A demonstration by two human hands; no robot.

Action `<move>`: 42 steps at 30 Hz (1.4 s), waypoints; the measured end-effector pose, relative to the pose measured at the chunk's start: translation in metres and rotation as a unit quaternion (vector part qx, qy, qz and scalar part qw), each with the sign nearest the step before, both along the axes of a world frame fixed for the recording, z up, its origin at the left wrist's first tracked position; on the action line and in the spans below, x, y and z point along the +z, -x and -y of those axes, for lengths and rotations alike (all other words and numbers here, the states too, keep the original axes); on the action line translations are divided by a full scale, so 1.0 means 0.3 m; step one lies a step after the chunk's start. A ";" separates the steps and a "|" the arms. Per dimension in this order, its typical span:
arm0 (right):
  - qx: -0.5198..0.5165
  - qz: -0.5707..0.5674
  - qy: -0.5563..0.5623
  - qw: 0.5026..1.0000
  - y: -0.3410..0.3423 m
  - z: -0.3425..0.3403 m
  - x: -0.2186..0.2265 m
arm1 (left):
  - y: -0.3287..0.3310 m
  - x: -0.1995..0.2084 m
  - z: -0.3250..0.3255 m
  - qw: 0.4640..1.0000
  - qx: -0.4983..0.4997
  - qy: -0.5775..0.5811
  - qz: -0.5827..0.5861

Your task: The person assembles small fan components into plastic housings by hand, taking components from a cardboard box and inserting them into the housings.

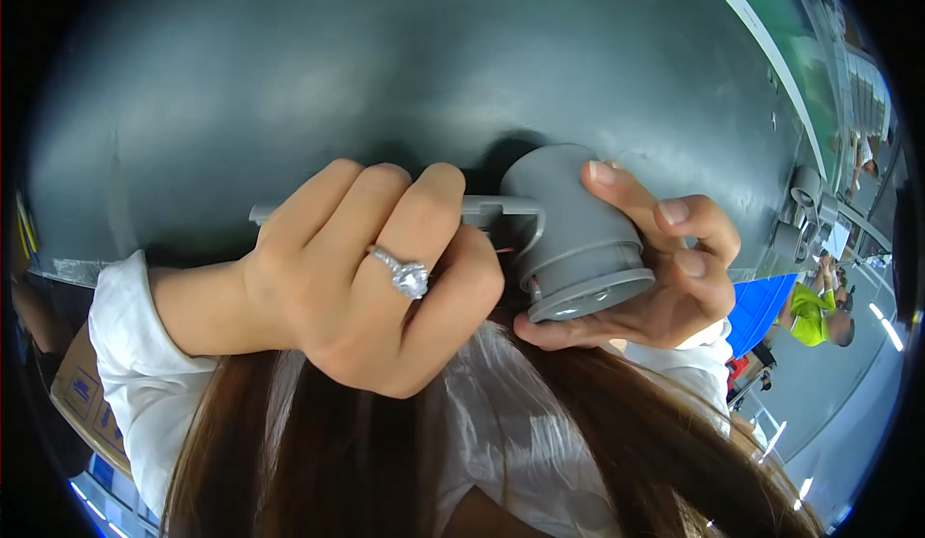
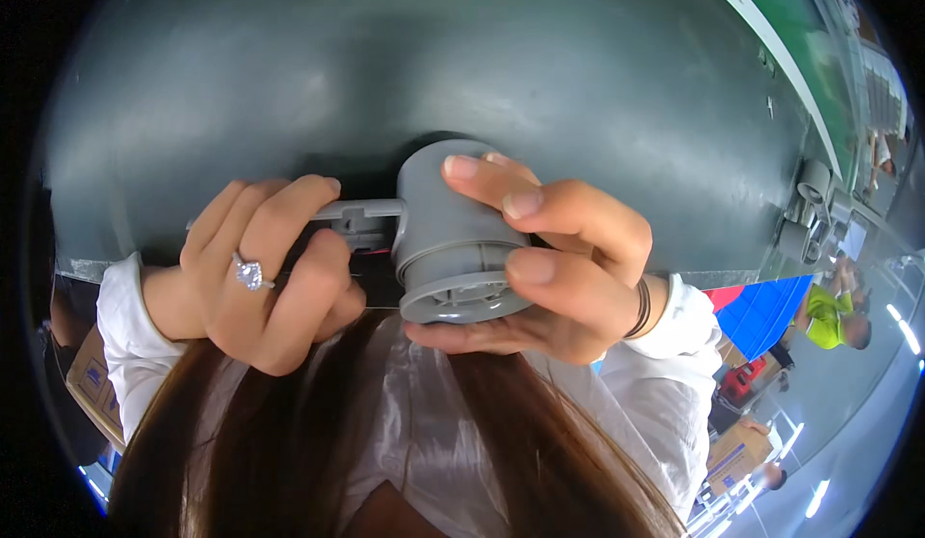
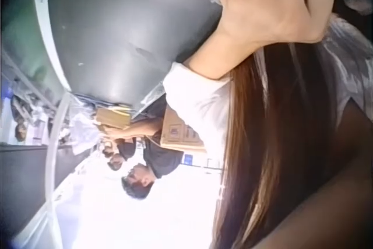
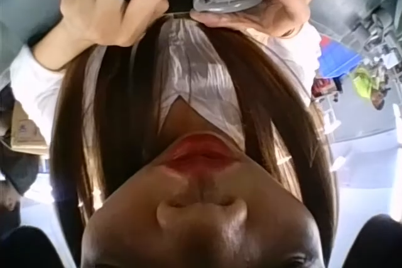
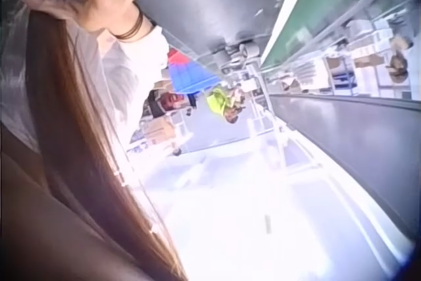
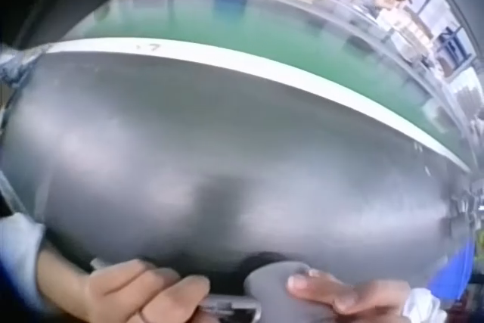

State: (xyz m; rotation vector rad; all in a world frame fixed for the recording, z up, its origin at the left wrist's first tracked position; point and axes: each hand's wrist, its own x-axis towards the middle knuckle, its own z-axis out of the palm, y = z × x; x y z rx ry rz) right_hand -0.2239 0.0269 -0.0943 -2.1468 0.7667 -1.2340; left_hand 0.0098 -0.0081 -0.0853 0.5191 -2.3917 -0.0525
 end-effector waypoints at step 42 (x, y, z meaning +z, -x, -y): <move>-0.122 -0.090 -0.082 0.985 -0.040 0.051 0.049 | 0.004 0.051 -0.018 0.983 0.042 -0.170 0.054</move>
